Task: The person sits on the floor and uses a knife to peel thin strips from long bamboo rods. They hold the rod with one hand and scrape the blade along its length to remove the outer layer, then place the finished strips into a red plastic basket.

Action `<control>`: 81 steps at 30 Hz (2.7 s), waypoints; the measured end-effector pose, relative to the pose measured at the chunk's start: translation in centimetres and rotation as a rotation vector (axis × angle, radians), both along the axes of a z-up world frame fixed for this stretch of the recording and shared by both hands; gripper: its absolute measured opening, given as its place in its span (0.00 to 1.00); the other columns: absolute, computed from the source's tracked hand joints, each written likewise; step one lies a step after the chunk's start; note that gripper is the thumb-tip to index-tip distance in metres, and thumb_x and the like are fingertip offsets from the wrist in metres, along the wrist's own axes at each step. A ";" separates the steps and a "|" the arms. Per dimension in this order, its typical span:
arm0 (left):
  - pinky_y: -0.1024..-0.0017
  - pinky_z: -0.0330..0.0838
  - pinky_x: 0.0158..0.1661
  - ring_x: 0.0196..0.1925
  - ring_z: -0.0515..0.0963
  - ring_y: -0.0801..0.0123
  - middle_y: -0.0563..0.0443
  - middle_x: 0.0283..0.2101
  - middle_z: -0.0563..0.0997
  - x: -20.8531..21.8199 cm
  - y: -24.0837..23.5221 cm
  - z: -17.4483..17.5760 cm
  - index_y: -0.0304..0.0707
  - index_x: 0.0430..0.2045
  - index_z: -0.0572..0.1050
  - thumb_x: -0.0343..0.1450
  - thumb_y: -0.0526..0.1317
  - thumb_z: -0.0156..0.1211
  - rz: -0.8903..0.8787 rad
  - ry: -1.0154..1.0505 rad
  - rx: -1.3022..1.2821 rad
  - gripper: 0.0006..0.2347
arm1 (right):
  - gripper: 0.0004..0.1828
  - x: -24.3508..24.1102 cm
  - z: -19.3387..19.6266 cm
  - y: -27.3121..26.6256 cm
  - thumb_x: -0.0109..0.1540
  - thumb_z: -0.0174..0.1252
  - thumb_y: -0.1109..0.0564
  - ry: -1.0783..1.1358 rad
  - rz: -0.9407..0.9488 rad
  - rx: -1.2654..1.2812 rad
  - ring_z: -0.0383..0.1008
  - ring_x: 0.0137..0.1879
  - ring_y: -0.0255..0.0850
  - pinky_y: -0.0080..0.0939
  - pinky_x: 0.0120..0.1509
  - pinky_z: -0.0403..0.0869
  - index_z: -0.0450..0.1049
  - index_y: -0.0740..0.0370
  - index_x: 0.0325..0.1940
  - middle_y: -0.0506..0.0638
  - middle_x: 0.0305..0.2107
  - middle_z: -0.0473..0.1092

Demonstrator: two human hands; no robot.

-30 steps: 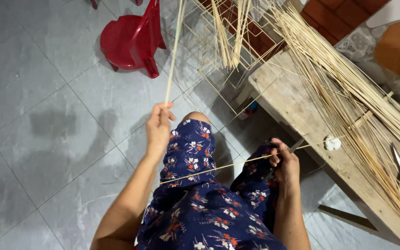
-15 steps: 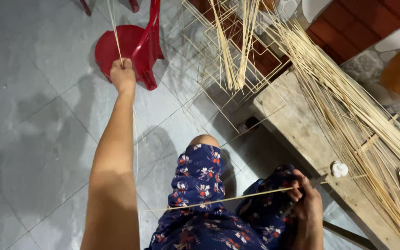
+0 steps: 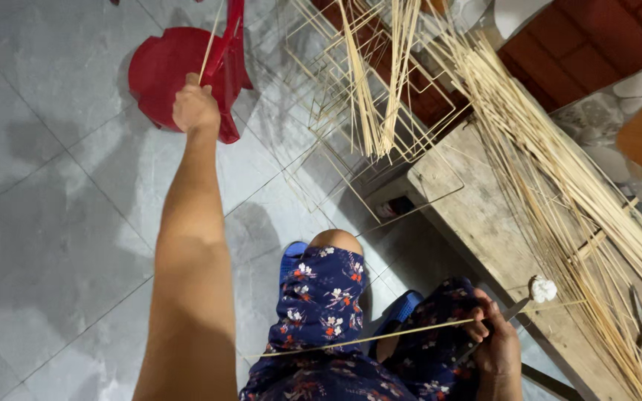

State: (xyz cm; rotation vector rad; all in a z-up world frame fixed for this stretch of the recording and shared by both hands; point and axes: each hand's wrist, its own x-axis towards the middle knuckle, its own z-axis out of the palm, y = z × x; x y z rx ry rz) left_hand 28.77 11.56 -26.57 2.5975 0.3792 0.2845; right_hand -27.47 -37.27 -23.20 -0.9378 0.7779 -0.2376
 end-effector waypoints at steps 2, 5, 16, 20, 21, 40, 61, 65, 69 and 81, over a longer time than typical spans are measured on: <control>0.44 0.76 0.39 0.42 0.83 0.38 0.37 0.38 0.84 -0.7 2.0 -0.7 0.43 0.43 0.74 0.74 0.46 0.62 -0.055 0.008 0.073 0.10 | 0.22 0.4 -0.2 0.1 0.74 0.48 0.50 -0.014 0.015 0.019 0.58 0.25 0.29 0.27 0.27 0.60 0.68 0.72 0.63 0.47 0.28 0.67; 0.43 0.74 0.37 0.39 0.82 0.37 0.34 0.34 0.83 -4.9 5.8 -1.5 0.46 0.43 0.76 0.73 0.45 0.64 -0.076 -0.043 0.127 0.10 | 0.22 0.9 -0.6 0.2 0.74 0.48 0.50 -0.054 0.046 0.053 0.58 0.25 0.30 0.28 0.28 0.61 0.68 0.71 0.63 0.48 0.28 0.67; 0.56 0.77 0.39 0.42 0.83 0.47 0.44 0.46 0.83 -31.8 22.7 2.1 0.54 0.54 0.76 0.75 0.40 0.60 -0.413 -0.095 0.039 0.12 | 0.19 1.7 -1.7 -0.1 0.77 0.47 0.51 -0.141 0.133 0.054 0.57 0.26 0.30 0.30 0.30 0.60 0.68 0.69 0.63 0.49 0.30 0.67; 0.60 0.78 0.39 0.42 0.84 0.52 0.51 0.47 0.85 -37.6 29.9 1.5 0.61 0.53 0.77 0.73 0.44 0.63 -0.330 0.164 0.258 0.14 | 0.19 2.3 -1.7 0.7 0.77 0.47 0.52 -0.170 0.152 0.031 0.58 0.28 0.31 0.31 0.31 0.60 0.68 0.70 0.63 0.49 0.30 0.66; 0.60 0.78 0.39 0.42 0.85 0.53 0.52 0.47 0.85 -39.1 31.9 1.5 0.62 0.54 0.78 0.74 0.45 0.63 -0.291 0.229 0.275 0.14 | 0.18 2.0 -1.6 0.8 0.78 0.47 0.52 -0.181 0.163 0.040 0.58 0.28 0.31 0.31 0.32 0.60 0.68 0.70 0.63 0.49 0.29 0.66; 0.61 0.69 0.57 0.48 0.78 0.65 0.59 0.38 0.82 -23.3 19.7 8.1 0.52 0.38 0.83 0.72 0.34 0.58 -0.760 -0.481 0.629 0.09 | 0.18 0.2 -2.3 -0.7 0.78 0.53 0.52 -0.231 0.140 0.000 0.60 0.30 0.33 0.32 0.34 0.61 0.71 0.70 0.64 0.50 0.32 0.70; 0.36 0.65 0.52 0.61 0.72 0.44 0.40 0.59 0.75 -28.2 4.1 -12.4 0.51 0.54 0.74 0.66 0.41 0.54 -0.489 0.468 0.321 0.19 | 0.20 -3.6 1.7 0.4 0.78 0.51 0.50 -0.211 0.052 -0.113 0.61 0.31 0.34 0.33 0.35 0.61 0.69 0.70 0.65 0.51 0.34 0.69; 0.54 0.71 0.54 0.56 0.76 0.46 0.36 0.54 0.78 -28.6 -0.8 -5.9 0.42 0.56 0.71 0.68 0.39 0.61 -0.626 0.223 -0.094 0.20 | 0.22 -1.3 4.5 5.2 0.76 0.52 0.50 -0.158 0.161 -0.193 0.60 0.29 0.32 0.33 0.33 0.60 0.70 0.70 0.65 0.50 0.32 0.69; 0.65 0.78 0.49 0.49 0.85 0.54 0.42 0.48 0.85 -31.3 -8.5 4.4 0.42 0.50 0.79 0.75 0.39 0.59 -0.904 0.027 -0.556 0.10 | 0.20 1.9 9.7 13.0 0.72 0.53 0.50 -0.054 0.355 -0.402 0.60 0.25 0.32 0.32 0.28 0.60 0.74 0.71 0.57 0.50 0.26 0.69; 0.77 0.81 0.41 0.39 0.83 0.77 0.51 0.38 0.85 -38.7 -22.4 20.8 0.37 0.57 0.76 0.76 0.36 0.60 -1.364 0.588 -1.266 0.14 | 0.20 2.6 13.8 18.6 0.71 0.50 0.49 -0.052 0.749 -0.421 0.64 0.27 0.26 0.27 0.31 0.65 0.77 0.60 0.61 0.42 0.27 0.73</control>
